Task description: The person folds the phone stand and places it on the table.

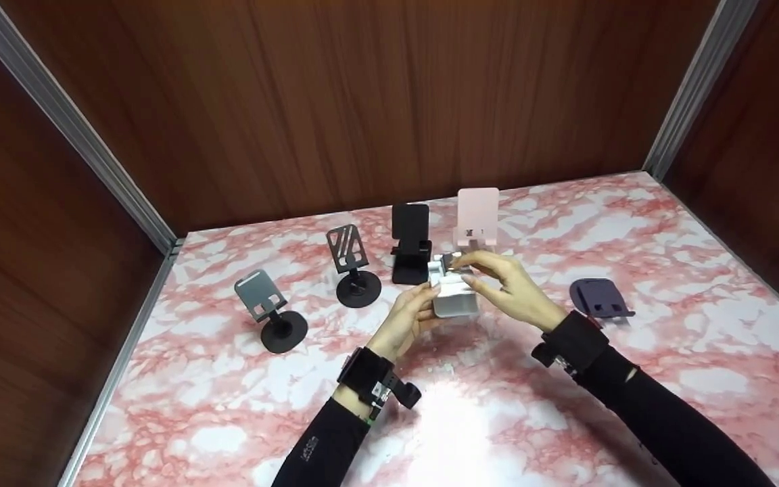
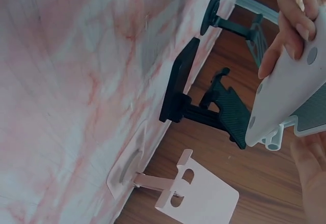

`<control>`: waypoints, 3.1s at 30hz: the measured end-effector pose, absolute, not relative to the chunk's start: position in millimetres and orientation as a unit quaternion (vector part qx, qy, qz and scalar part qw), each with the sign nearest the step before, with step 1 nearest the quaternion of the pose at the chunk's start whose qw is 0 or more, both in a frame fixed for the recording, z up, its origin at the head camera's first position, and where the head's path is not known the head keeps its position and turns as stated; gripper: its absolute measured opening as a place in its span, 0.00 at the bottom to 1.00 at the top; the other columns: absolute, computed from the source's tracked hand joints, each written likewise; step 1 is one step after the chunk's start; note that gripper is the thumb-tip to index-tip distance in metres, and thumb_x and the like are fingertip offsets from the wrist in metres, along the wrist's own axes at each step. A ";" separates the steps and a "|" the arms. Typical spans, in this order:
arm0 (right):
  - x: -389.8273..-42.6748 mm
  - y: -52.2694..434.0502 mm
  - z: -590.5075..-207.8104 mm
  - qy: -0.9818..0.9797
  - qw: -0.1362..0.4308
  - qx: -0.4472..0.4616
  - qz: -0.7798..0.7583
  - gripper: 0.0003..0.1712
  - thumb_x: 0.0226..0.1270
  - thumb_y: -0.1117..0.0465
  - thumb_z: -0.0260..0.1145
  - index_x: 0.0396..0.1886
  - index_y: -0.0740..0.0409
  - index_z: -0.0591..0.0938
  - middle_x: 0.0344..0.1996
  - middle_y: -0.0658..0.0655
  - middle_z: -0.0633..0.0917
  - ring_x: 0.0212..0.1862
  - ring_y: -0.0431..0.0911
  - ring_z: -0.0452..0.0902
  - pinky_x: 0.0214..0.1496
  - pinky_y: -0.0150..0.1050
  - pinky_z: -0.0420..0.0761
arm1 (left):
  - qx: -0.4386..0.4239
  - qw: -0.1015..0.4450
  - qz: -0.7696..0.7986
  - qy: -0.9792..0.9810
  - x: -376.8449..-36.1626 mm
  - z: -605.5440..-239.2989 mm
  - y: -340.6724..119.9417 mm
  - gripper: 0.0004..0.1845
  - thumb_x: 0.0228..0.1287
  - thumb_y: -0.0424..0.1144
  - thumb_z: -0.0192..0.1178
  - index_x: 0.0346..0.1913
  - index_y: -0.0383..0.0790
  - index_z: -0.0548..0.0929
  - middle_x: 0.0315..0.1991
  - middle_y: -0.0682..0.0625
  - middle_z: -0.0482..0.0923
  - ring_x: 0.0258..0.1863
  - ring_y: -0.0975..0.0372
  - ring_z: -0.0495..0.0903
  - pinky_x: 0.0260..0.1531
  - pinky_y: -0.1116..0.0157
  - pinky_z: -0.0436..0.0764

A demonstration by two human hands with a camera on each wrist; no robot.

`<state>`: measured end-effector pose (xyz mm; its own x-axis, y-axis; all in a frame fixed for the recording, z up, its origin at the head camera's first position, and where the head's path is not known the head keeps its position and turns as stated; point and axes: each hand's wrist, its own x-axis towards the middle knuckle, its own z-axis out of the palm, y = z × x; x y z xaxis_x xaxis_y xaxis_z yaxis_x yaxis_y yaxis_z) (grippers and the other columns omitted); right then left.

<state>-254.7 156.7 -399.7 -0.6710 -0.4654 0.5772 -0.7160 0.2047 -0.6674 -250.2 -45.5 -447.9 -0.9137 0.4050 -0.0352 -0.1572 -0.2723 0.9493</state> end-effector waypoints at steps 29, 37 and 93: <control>-271.7 177.4 -436.8 -0.648 -0.219 0.182 0.707 0.41 0.73 0.66 0.59 0.79 0.61 0.50 0.57 0.56 0.74 0.54 0.40 0.78 0.60 0.34 0.81 | 0.086 0.165 0.802 0.568 -250.7 -452.2 -52.4 0.33 0.71 0.32 0.51 0.73 0.24 0.53 0.60 0.33 0.74 0.41 0.65 0.84 0.54 0.65 0.83; -273.1 180.0 -440.9 -0.635 -0.242 0.172 0.713 0.43 0.70 0.70 0.61 0.78 0.65 0.49 0.54 0.54 0.77 0.50 0.40 0.81 0.57 0.34 0.83 | 0.084 0.165 0.799 0.572 -249.2 -452.0 -52.1 0.32 0.71 0.29 0.52 0.73 0.25 0.54 0.50 0.43 0.79 0.40 0.67 0.83 0.50 0.69 0.84; -256.6 210.8 -445.1 -0.639 -0.260 0.181 0.701 0.43 0.65 0.76 0.60 0.75 0.73 0.50 0.49 0.52 0.84 0.50 0.43 0.83 0.59 0.40 0.82 | 0.186 0.171 0.676 0.692 -242.1 -459.7 -58.3 0.29 0.67 0.26 0.56 0.70 0.28 0.63 0.60 0.29 0.75 0.57 0.51 0.78 0.58 0.60 0.81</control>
<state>-256.6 210.8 -445.1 -0.7994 -0.5958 -0.0778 0.1323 -0.0482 -0.9900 -242.1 -58.3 -459.7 -0.8727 0.4881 0.0143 0.0256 0.0164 0.9995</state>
